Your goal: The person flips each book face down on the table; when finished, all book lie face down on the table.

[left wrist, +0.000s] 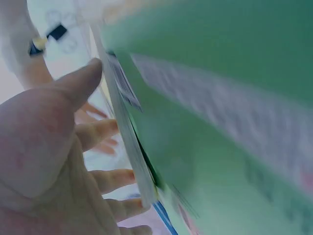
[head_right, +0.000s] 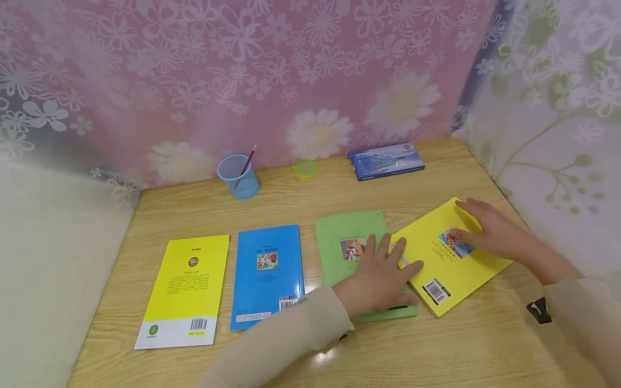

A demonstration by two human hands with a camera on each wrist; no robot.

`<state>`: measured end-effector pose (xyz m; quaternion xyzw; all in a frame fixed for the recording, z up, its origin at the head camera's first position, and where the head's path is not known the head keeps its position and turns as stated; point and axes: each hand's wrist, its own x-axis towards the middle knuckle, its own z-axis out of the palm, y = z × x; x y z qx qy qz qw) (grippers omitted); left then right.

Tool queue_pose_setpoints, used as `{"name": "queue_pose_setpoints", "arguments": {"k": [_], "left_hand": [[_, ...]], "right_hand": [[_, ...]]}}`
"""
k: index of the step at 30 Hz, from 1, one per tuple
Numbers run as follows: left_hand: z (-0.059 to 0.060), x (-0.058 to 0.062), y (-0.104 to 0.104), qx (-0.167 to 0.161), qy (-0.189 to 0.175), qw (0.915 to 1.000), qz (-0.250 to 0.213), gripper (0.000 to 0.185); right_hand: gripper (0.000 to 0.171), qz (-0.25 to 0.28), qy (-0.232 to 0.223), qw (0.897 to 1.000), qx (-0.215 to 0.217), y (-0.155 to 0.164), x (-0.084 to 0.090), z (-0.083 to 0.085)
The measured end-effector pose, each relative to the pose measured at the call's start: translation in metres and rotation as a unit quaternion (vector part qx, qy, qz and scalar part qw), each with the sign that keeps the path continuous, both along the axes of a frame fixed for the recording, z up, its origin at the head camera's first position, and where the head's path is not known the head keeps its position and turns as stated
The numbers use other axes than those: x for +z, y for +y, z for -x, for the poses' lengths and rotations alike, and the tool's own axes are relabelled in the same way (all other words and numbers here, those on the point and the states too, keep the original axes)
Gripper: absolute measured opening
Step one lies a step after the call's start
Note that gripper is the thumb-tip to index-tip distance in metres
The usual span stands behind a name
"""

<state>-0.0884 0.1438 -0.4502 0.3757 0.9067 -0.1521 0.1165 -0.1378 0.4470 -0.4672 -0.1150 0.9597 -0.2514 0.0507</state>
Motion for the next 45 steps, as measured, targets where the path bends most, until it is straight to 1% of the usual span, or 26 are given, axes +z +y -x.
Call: {"name": "queue_pose_setpoints", "arguments": {"k": [1, 3, 5, 7, 8, 10, 12, 16, 18, 20, 22, 23, 26, 27, 30, 34, 37, 40, 42, 45], "left_hand": [[0.003, 0.001, -0.002, 0.004, -0.003, 1.0, -0.006, 0.078], [0.009, 0.001, -0.005, 0.012, -0.014, 0.9996, -0.023, 0.079], [0.015, 0.001, -0.007, 0.018, -0.025, 0.9989, -0.036, 0.08], [0.019, 0.001, -0.008, 0.025, -0.038, 0.998, -0.044, 0.081], [0.021, 0.001, -0.008, 0.029, -0.044, 0.9976, -0.046, 0.081], [0.025, 0.002, -0.009, 0.034, -0.053, 0.9969, -0.048, 0.082], [0.029, 0.003, -0.01, 0.039, -0.062, 0.9959, -0.053, 0.081], [0.035, 0.005, -0.014, 0.028, -0.074, 0.9945, -0.069, 0.079], [0.039, 0.006, -0.016, 0.019, -0.075, 0.9941, -0.076, 0.077], [0.042, 0.006, -0.017, 0.009, -0.074, 0.9941, -0.078, 0.074], [0.045, 0.006, -0.018, -0.002, -0.071, 0.9943, -0.079, 0.071], [0.045, 0.005, -0.018, -0.008, -0.069, 0.9946, -0.077, 0.07], [0.046, 0.005, -0.018, -0.026, -0.066, 0.9942, -0.082, 0.066], [0.045, 0.005, -0.017, -0.031, -0.066, 0.9939, -0.082, 0.065], [0.04, 0.006, -0.015, -0.041, -0.066, 0.9937, -0.08, 0.062], [0.032, 0.007, -0.012, -0.055, -0.054, 0.9949, -0.065, 0.059], [0.026, 0.006, -0.011, -0.066, -0.034, 0.9959, -0.053, 0.057], [0.022, 0.004, -0.01, -0.077, -0.016, 0.9957, -0.05, 0.052], [0.019, 0.003, -0.01, -0.083, -0.011, 0.9952, -0.051, 0.049], [0.017, 0.003, -0.01, -0.089, -0.017, 0.9946, -0.05, 0.048]], "right_hand": [[0.084, -0.002, 0.004, 1.0, -0.009, -0.001, 0.0, -0.005], [0.085, -0.004, -0.007, 0.999, -0.044, -0.001, 0.002, -0.016], [0.09, 0.006, -0.047, 0.995, -0.088, 0.001, 0.005, -0.029], [0.095, 0.019, -0.092, 0.987, -0.127, 0.003, 0.008, -0.042], [0.098, 0.026, -0.114, 0.983, -0.144, 0.003, 0.009, -0.048], [0.1, 0.048, -0.141, 0.975, -0.166, 0.002, 0.01, -0.059], [0.102, 0.065, -0.148, 0.97, -0.182, 0.0, 0.01, -0.067], [0.103, 0.09, -0.162, 0.961, -0.204, -0.006, 0.009, -0.082], [0.097, 0.091, -0.153, 0.961, -0.212, -0.01, 0.006, -0.087], [0.083, 0.084, -0.135, 0.963, -0.219, -0.014, 0.003, -0.091], [0.064, 0.079, -0.111, 0.965, -0.225, -0.017, -0.001, -0.092], [0.058, 0.076, -0.1, 0.965, -0.228, -0.018, -0.002, -0.093], [0.055, 0.071, -0.09, 0.967, -0.229, -0.018, -0.005, -0.092], [0.056, 0.065, -0.087, 0.968, -0.228, -0.017, -0.005, -0.091], [0.067, 0.041, -0.094, 0.969, -0.225, -0.013, -0.004, -0.087], [0.093, 0.014, -0.113, 0.97, -0.216, -0.006, -0.002, -0.081], [0.096, -0.004, -0.114, 0.972, -0.205, -0.003, -0.002, -0.078], [0.096, -0.019, -0.114, 0.975, -0.19, -0.001, -0.001, -0.075], [0.096, -0.021, -0.112, 0.977, -0.179, -0.001, -0.001, -0.073], [0.097, -0.035, -0.105, 0.98, -0.165, 0.0, -0.002, -0.068]]}}
